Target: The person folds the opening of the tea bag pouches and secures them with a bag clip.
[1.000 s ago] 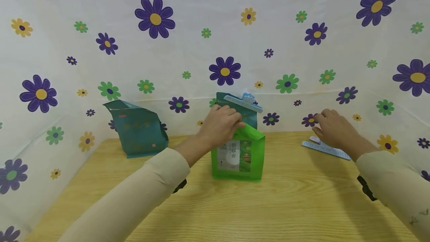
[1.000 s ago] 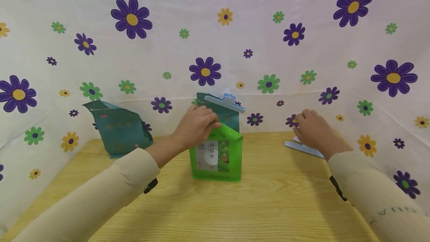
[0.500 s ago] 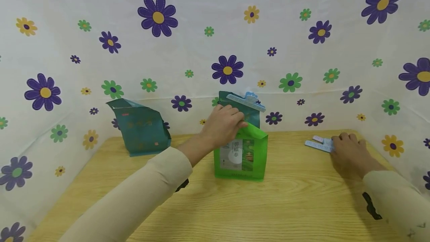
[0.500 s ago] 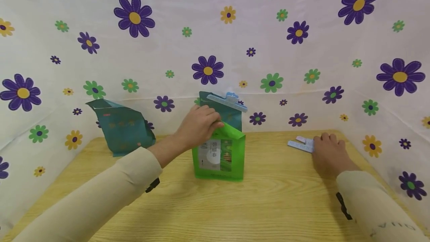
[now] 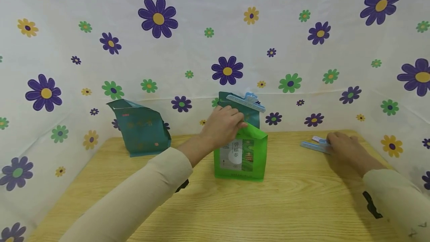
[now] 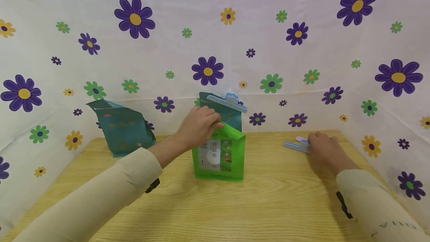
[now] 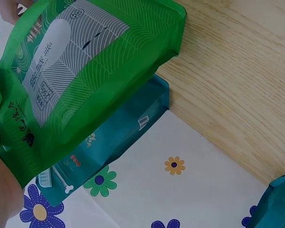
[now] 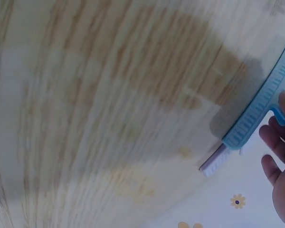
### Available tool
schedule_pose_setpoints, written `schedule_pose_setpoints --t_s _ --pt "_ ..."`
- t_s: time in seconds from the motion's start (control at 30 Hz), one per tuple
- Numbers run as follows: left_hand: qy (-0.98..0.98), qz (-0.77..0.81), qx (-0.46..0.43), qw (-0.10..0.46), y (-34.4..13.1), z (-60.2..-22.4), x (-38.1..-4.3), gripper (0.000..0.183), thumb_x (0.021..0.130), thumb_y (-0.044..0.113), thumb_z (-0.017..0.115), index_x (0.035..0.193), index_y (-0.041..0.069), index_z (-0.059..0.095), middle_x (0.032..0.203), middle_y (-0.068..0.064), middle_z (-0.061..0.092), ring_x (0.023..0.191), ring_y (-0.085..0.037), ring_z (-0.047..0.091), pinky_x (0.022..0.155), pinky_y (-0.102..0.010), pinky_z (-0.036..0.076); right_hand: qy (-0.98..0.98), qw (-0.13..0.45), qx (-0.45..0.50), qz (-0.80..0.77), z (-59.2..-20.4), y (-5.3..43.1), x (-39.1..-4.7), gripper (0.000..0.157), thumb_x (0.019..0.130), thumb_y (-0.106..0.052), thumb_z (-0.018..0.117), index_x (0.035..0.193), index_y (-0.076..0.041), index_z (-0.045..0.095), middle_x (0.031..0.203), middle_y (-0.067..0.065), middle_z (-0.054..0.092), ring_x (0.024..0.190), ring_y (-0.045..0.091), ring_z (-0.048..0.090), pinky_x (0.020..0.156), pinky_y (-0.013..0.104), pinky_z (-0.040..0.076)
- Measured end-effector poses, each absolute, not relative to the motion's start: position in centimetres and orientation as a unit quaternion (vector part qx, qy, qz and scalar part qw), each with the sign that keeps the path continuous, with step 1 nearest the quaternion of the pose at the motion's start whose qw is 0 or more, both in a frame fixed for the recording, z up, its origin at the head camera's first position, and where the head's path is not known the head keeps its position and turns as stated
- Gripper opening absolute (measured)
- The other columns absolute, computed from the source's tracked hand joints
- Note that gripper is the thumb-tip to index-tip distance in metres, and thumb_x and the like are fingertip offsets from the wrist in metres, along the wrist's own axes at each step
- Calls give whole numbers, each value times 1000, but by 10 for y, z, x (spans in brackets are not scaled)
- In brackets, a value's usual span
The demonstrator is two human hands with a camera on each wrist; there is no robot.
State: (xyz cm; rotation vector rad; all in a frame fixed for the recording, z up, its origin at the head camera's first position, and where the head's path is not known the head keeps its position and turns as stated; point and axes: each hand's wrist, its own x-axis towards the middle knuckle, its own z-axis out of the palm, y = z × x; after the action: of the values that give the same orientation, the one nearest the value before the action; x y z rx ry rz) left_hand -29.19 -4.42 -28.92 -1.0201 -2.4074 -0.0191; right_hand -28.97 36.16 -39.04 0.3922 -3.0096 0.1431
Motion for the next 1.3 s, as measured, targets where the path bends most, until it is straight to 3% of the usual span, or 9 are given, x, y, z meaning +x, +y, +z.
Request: schedule_pose_setpoints --t_s 0.17,0.33,0.4,0.57,0.87,1.1,1.3 --pt "-889 -5 -377 261 -44 -290 -292 27 104 36 53 103 15 70 93 3 69 83 -16 56 76 -30 44 -985 50 155 65 -387 361 -293 13 95 -6 62 101 2 54 91 16 63 78 27 61 73 48 52" --pt "-886 -6 -379 265 -44 -291 -292 28 104 36 52 103 14 70 94 3 69 82 -16 56 75 -30 44 -982 54 161 86 -381 360 -295 35 97 -7 60 122 12 45 112 35 59 95 46 64 81 55 53" --pt "-885 -8 -381 269 -44 -291 -292 27 104 35 53 104 14 70 94 3 70 82 -16 56 74 -29 44 -980 64 171 75 -375 357 -295 39 97 -7 61 125 15 46 115 37 58 100 50 62 84 56 52" --pt "-883 -12 -383 272 -45 -292 -293 27 104 35 53 103 14 70 94 2 69 81 -16 55 73 -29 43 -976 84 195 50 -356 347 -292 30 95 -6 63 117 14 57 106 27 61 98 42 62 88 56 51" --pt "-883 -16 -383 270 -45 -293 -293 25 103 35 54 101 14 69 92 3 68 81 -16 54 72 -29 43 -967 115 202 100 -332 329 -285 34 102 -19 56 121 10 55 111 23 61 101 36 59 90 55 48" --pt "-885 -15 -381 268 -44 -293 -294 27 103 36 54 102 14 69 91 3 68 81 -16 54 72 -29 44 -954 159 216 131 -318 310 -274 30 101 -16 57 120 8 56 110 20 62 94 30 60 84 51 51" --pt "-883 -19 -384 269 -44 -291 -293 26 103 35 55 101 14 69 91 2 67 81 -17 53 72 -30 44 -943 170 240 155 -308 293 -265 27 96 -13 65 115 6 59 99 12 62 81 20 56 71 37 48"
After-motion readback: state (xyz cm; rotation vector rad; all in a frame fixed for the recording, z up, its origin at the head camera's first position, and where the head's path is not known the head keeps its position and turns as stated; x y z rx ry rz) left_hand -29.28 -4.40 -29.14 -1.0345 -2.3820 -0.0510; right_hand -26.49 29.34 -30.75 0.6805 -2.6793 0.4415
